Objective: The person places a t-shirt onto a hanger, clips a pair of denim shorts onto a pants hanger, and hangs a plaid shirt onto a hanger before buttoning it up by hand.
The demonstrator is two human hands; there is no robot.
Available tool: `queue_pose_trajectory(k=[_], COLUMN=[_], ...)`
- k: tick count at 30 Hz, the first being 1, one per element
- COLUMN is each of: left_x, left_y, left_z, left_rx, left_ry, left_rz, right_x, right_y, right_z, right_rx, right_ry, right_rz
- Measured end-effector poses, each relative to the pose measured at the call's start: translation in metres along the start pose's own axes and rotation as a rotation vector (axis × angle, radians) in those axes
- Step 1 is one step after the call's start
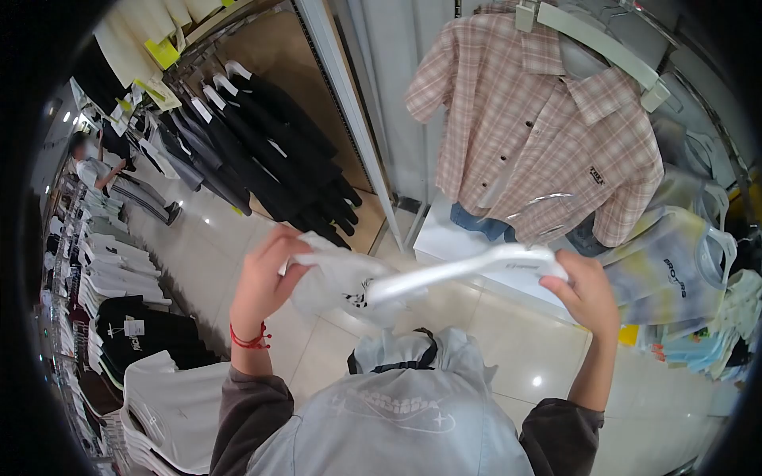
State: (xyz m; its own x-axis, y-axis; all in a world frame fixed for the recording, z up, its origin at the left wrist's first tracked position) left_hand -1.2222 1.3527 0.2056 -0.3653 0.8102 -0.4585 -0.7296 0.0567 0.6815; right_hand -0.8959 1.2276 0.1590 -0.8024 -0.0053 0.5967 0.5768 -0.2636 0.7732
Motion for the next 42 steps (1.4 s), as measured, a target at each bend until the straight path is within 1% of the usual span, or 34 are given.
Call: queue_pose_trajectory(k=[3,4,6,8,11,12,13,15,16,18,19,20,21,22,23,24,25,28,31,32,33,35,36,38,39,40,42], left_x=[0.016,0.015,0.012,0.005,0.004,0.005,0.01,0.014,0.009,0.002,-0.002,-0.009,-0.014,-0.018,-0.022,-0.026,-0.028,-0.025,0.0,0.015,0.027,0.066,0.09,0.138,0.156,0.175,0.197], left_y=[0.005,0.006,0.008,0.01,0.014,0.016,0.016,0.021,0.023,0.028,0.029,0.03,0.032,0.033,0.035,0.039,0.042,0.051,0.044,0.039,0.035,0.022,0.014,-0.008,-0.022,-0.043,-0.087], left_z=[0.01,0.015,0.021,0.03,0.045,0.05,0.053,0.062,0.067,0.076,0.08,0.084,0.086,0.088,0.089,0.091,0.093,0.092,0.093,0.091,0.09,0.083,0.077,0.06,0.047,0.032,-0.007], left_rx=[-0.071,-0.089,-0.12,-0.15,-0.253,-0.276,-0.3,-0.347,-0.357,-0.378,-0.385,-0.393,-0.408,-0.425,-0.445,-0.488,-0.512,-0.579,-0.591,-0.586,-0.586,-0.554,-0.525,-0.462,-0.376,-0.264,-0.096], left_ry=[0.102,0.11,0.088,0.026,-0.059,-0.06,0.014,0.005,0.015,-0.039,-0.066,-0.097,-0.105,-0.114,-0.123,-0.132,-0.114,-0.041,0.106,0.16,0.221,0.272,0.307,0.357,0.32,0.342,0.318], left_rz=[-0.047,-0.054,-0.047,-0.036,-0.068,-0.077,-0.188,-0.292,-0.359,-0.424,-0.458,-0.494,-0.519,-0.544,-0.568,-0.552,-0.554,-0.547,-0.529,-0.52,-0.436,-0.365,-0.301,-0.139,0.019,0.1,0.127], right_x=[0.005,0.004,0.0,-0.006,-0.014,-0.019,-0.029,-0.064,-0.085,-0.116,-0.116,-0.108,-0.095,-0.078,-0.07,-0.06,-0.059,-0.044,-0.039,-0.025,-0.015,-0.005,-0.012,0.014,0.026,0.028,0.035], right_y=[-0.019,-0.025,-0.038,-0.049,-0.064,-0.07,-0.074,-0.09,-0.105,-0.144,-0.162,-0.176,-0.19,-0.202,-0.215,-0.225,-0.238,-0.256,-0.257,-0.247,-0.242,-0.231,-0.23,-0.213,-0.203,-0.198,-0.183], right_z=[-0.011,-0.016,-0.026,-0.032,-0.037,-0.037,-0.039,-0.047,-0.045,-0.046,-0.035,-0.025,-0.012,-0.001,0.007,0.014,0.019,0.027,0.031,0.039,0.041,0.045,0.045,0.045,0.045,0.048,0.056], right_rx=[0.142,0.155,0.178,0.179,0.18,0.181,0.074,-0.139,-0.117,-0.063,-0.031,-0.06,-0.012,0.095,0.17,0.222,0.253,0.314,0.346,0.27,0.261,0.236,0.269,0.304,0.319,0.307,0.218], right_ry=[0.042,0.035,0.016,-0.002,-0.021,-0.022,0.011,0.085,-0.091,-0.454,-0.407,-0.415,-0.23,-0.249,-0.147,-0.118,-0.111,-0.064,-0.303,-0.261,-0.267,-0.277,-0.321,-0.319,-0.314,-0.344,-0.34], right_rz=[-0.123,-0.155,-0.221,-0.203,-0.163,-0.148,-0.013,0.254,0.535,1.092,1.142,1.166,1.333,1.38,1.45,1.531,1.584,1.558,1.328,1.345,1.312,1.242,1.129,1.458,1.623,1.663,1.656])
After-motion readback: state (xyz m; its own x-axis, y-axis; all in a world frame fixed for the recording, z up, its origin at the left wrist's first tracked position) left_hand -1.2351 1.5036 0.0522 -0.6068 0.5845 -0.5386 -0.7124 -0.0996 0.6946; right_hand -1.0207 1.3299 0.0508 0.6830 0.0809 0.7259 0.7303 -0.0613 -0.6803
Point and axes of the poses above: each hand's wrist, its own z-axis towards the middle knuckle, its own y-axis out of the back of the hand, x = y × z, the point moved 8 cm from there along z, towards the middle knuckle, and after that the axes turned 6 degrees about -x, right-handed, at the moved point
